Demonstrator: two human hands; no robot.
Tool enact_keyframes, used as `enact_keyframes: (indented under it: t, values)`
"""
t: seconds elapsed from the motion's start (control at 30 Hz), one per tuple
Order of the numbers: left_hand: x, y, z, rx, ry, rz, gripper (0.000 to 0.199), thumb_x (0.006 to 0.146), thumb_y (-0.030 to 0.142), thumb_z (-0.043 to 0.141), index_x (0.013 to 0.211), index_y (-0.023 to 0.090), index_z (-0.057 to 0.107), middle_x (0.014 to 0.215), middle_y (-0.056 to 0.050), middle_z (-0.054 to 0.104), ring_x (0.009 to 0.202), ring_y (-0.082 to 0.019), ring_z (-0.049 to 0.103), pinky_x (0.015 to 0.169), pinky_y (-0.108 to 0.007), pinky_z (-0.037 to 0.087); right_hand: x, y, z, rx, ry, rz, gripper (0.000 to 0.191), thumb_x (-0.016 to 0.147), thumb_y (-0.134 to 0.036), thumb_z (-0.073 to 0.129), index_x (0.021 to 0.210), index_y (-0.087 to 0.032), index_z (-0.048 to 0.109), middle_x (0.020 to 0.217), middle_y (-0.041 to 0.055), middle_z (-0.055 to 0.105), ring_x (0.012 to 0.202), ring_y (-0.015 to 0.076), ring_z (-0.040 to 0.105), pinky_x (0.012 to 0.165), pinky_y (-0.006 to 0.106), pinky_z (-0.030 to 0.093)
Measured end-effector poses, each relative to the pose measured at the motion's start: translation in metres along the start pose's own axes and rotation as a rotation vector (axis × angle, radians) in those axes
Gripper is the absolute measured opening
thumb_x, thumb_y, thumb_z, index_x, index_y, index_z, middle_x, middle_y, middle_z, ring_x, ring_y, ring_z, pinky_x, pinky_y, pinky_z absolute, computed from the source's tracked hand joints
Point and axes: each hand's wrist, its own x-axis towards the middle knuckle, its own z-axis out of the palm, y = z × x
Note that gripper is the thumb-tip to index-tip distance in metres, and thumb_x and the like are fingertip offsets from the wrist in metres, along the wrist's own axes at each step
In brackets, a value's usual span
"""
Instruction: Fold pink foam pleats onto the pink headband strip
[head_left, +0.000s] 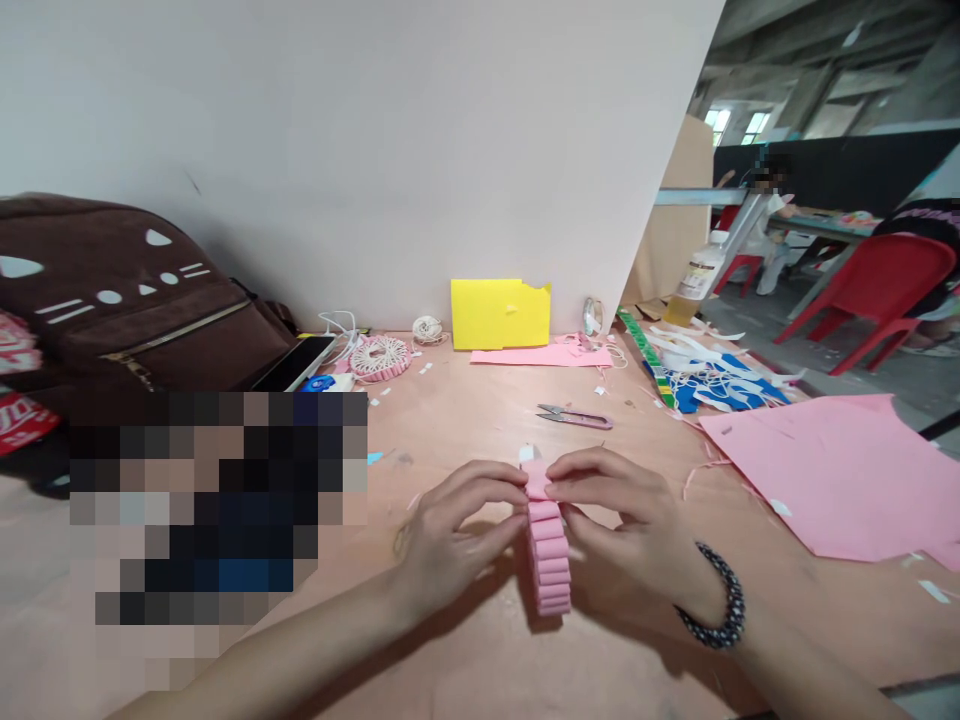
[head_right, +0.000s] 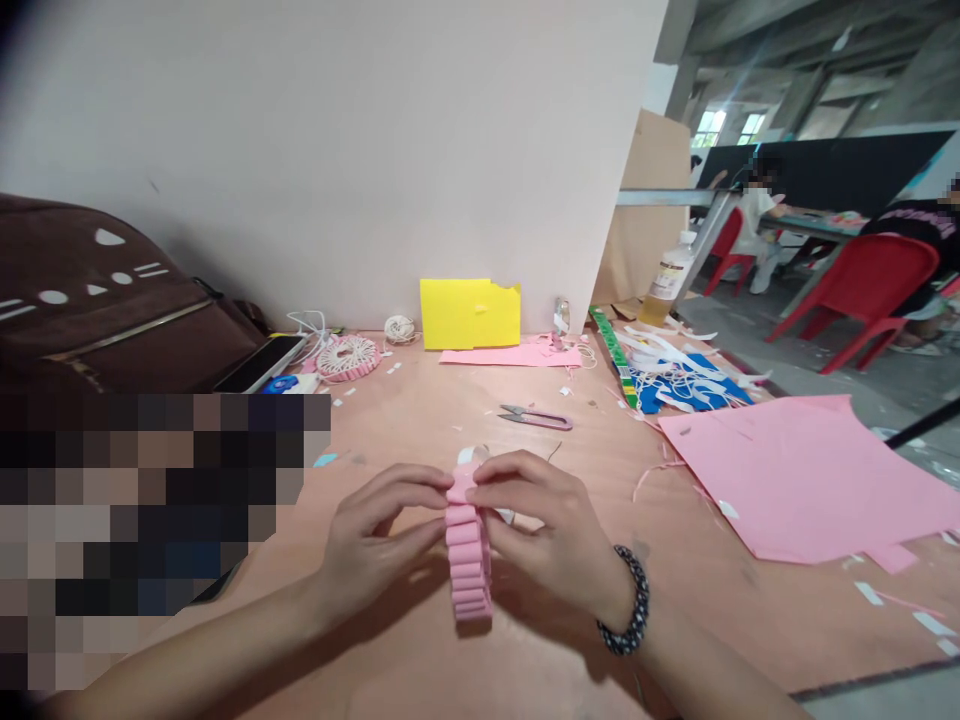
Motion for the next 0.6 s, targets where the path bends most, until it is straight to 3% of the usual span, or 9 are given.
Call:
enact_keyframes:
  t: [0.13,0.37,0.6]
  values:
    - [-0.0017,-0.0031,0.0025,-0.037,0.036,0.028,0.021,0.078,0.011,0.07,0.094,0.023,0.065,0.099,-0.003,0.067,0.094,-0.014,0.064,0.084,-0.025,0.051,-0.0011,0.0023,0.0004,0.013,-0.003,-0.004,0.023,0.081,-0.009,0.065,0.098,-0.022,0.071,0.099,0.0054,0.067,0.092,0.0135,0.065,0.08,0.025,0.054]
    - [-0.0027,-0.0042,0.0051,-0.101,0.046,-0.067,0.021,0.079,0.013,0.07,0.097,0.023,0.065,0.099,-0.004,0.065,0.096,-0.016,0.063,0.086,-0.029,0.052,-0.0025,0.0049,0.0005,0.025,-0.024,-0.003,0.026,0.081,-0.007,0.064,0.1,-0.024,0.069,0.101,0.0048,0.067,0.094,0.0139,0.064,0.081,0.027,0.053]
    - [-0.0024,-0.0043,0.0048,-0.028,0.042,0.042,0.014,0.079,0.011,0.069,0.088,0.021,0.065,0.099,-0.004,0.064,0.093,-0.013,0.063,0.084,-0.025,0.051,-0.0032,0.0022,0.0029,0.044,-0.012,0.034,0.025,0.08,-0.008,0.065,0.099,-0.025,0.069,0.099,0.0038,0.067,0.092,0.0146,0.064,0.078,0.028,0.054]
